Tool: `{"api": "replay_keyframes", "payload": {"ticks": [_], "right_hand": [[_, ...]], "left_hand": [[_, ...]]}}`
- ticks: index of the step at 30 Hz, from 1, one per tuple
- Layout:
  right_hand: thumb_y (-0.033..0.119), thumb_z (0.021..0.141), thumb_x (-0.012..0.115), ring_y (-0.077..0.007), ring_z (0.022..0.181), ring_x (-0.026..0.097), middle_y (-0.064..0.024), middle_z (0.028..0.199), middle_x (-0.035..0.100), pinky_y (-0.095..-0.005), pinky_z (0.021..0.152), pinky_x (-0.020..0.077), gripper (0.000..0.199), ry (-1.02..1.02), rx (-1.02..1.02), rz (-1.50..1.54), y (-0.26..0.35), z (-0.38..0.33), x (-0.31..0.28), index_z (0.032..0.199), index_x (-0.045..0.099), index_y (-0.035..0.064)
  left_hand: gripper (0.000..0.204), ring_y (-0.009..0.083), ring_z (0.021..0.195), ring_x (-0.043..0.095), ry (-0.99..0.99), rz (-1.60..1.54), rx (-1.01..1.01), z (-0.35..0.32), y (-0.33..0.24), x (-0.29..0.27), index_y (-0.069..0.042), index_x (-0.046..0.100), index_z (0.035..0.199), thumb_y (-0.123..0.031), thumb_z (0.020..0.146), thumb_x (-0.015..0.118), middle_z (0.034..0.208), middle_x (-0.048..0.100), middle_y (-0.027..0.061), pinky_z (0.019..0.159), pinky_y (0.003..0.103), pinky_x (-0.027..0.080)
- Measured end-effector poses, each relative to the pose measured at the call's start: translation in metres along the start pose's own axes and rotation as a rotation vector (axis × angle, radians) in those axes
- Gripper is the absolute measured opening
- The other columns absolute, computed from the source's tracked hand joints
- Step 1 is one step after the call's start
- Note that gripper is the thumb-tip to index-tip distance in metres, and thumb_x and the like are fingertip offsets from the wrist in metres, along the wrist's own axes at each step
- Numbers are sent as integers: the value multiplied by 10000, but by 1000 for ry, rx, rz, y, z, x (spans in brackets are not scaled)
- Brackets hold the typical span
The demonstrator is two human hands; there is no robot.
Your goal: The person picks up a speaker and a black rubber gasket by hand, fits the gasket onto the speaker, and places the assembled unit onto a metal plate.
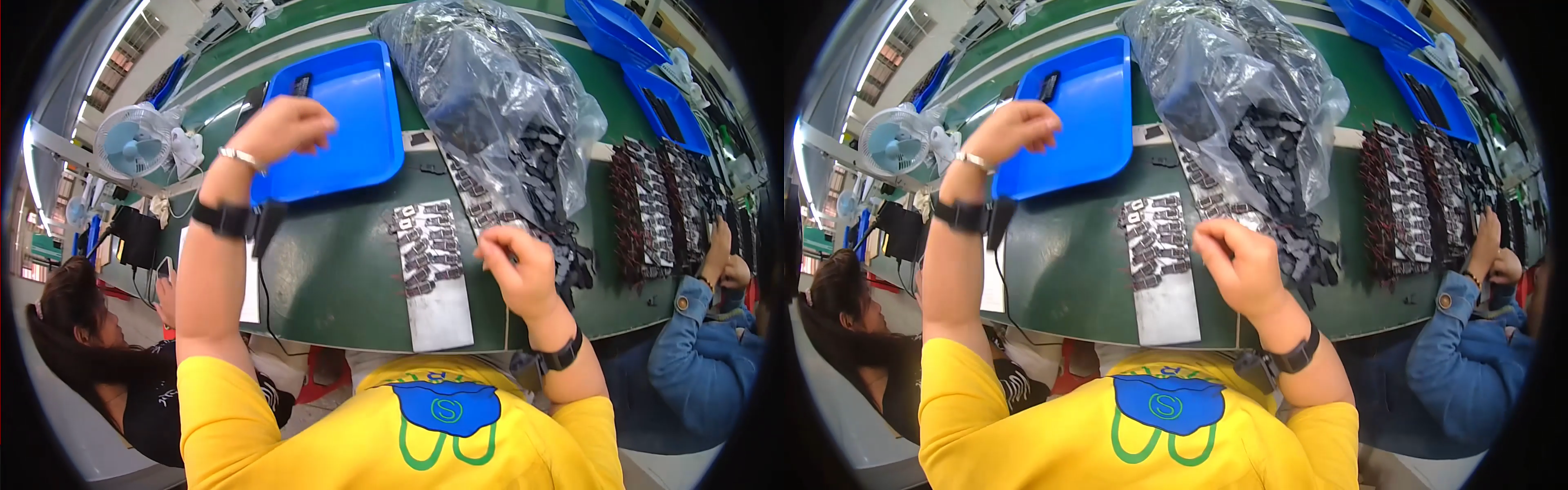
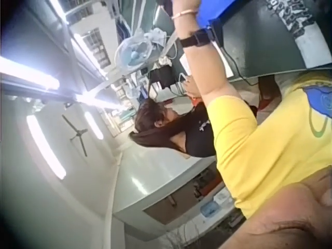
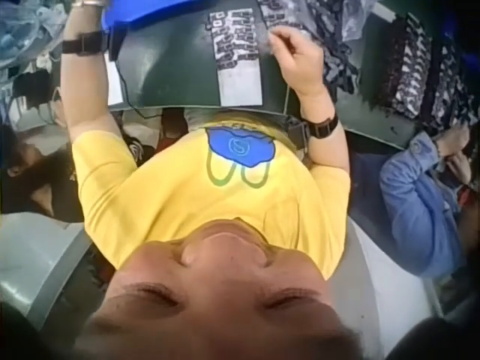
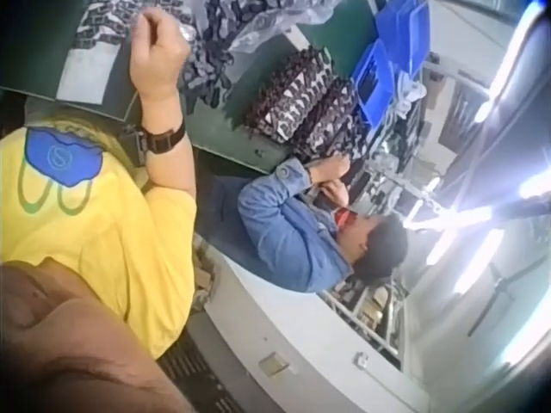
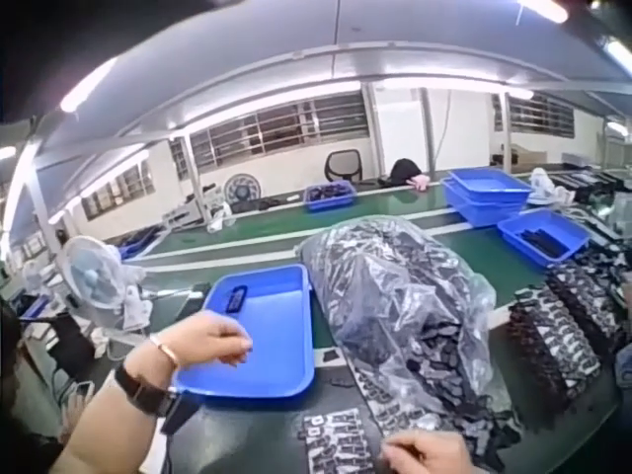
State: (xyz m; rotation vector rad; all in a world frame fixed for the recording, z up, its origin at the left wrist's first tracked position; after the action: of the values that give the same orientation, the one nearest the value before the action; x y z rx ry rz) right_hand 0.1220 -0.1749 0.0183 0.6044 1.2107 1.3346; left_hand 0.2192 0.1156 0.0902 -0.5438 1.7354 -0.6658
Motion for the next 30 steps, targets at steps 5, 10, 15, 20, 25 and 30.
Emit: {"api": "replay_keyframes", "payload": {"ticks": [5, 10, 15, 20, 25, 30], "right_hand": [[53, 740, 641, -156, 644, 577, -67, 776, 587, -241, 562, 451, 157, 250, 5, -129, -16, -3, 20, 887, 595, 24], [72, 709, 668, -201, 698, 571, -67, 794, 550, -281, 594, 461, 188, 311, -107, -330, 2, -16, 29, 888, 610, 68], [100, 668, 694, -256, 734, 557, -81, 800, 535, -335, 627, 461, 225, 294, -210, -514, 3, -19, 37, 878, 614, 76], [105, 660, 697, -272, 755, 553, -83, 814, 540, -345, 643, 456, 243, 333, -258, -528, 8, -21, 42, 881, 603, 70], [94, 670, 687, -276, 752, 548, -84, 802, 534, -351, 640, 452, 224, 354, -254, -519, 6, -15, 46, 863, 585, 44], [77, 678, 682, -278, 741, 552, -92, 797, 552, -358, 646, 449, 220, 311, -393, -645, 22, -14, 42, 856, 566, 19]], "left_hand": [[161, 164, 694, 597, 224, 188, 386, -79, -47, 121, -29, 607, 878, -133, 759, 638, 737, 604, 79, 636, 278, 470], [154, 193, 657, 587, 134, 232, 368, -94, -47, 155, -30, 605, 855, -110, 732, 654, 730, 597, 95, 617, 286, 468], [122, 146, 617, 561, -59, 28, 401, -75, -53, 149, -22, 597, 838, -81, 744, 647, 704, 583, 71, 577, 261, 455], [105, 173, 622, 560, -224, -265, 390, -67, -38, 145, -22, 592, 820, -83, 747, 637, 727, 580, 84, 565, 267, 451], [73, 153, 593, 538, -259, -318, 434, -68, -33, 141, -19, 592, 813, -62, 760, 618, 724, 566, 76, 543, 253, 439], [83, 104, 595, 526, -349, -273, 557, -74, -41, 136, -17, 587, 835, -59, 770, 617, 707, 555, 49, 538, 240, 431]]}}
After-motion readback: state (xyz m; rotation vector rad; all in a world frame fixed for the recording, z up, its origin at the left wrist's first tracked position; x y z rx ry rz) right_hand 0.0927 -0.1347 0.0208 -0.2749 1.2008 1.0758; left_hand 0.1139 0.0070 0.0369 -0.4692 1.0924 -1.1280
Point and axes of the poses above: each hand's wrist, its own z-axis towards the middle knuckle, its own x-axis out of the palm, y = z × x, the point moved 7 cm from there along z, towards the middle knuckle
